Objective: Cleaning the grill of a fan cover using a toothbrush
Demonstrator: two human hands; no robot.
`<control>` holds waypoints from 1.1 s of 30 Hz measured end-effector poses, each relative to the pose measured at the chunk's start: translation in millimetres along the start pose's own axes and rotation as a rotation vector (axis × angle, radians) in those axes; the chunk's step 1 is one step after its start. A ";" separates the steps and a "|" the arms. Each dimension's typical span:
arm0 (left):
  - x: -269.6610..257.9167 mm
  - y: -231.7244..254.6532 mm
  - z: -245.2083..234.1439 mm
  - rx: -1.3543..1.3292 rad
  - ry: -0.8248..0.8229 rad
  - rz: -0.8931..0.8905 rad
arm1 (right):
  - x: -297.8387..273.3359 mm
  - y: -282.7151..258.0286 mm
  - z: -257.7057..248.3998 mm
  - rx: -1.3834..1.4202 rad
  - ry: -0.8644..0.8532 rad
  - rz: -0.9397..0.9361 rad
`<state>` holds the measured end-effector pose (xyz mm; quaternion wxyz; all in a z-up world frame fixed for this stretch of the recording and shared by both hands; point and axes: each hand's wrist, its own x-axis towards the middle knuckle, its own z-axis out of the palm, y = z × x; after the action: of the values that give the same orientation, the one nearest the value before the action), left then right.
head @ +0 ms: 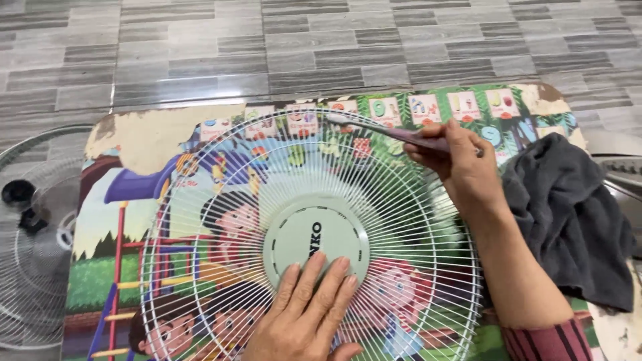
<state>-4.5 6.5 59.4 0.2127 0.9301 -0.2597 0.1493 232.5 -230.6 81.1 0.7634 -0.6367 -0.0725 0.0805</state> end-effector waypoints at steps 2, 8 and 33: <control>1.6 -3.2 1.9 -0.001 -0.004 0.027 | 1.5 -2.7 -3.5 -0.023 0.058 -0.016; -7.8 -5.7 28.0 0.201 0.047 0.039 | -1.3 -4.8 -5.7 0.094 -0.024 0.025; -12.0 -150.1 -67.7 0.060 -0.255 -0.933 | -5.9 3.6 -25.5 0.042 0.021 -0.277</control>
<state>56.4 159.9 65.5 0.1964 0.9639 0.1657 -0.0699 232.1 -255.8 73.0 0.7811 -0.6053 -0.1499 -0.0310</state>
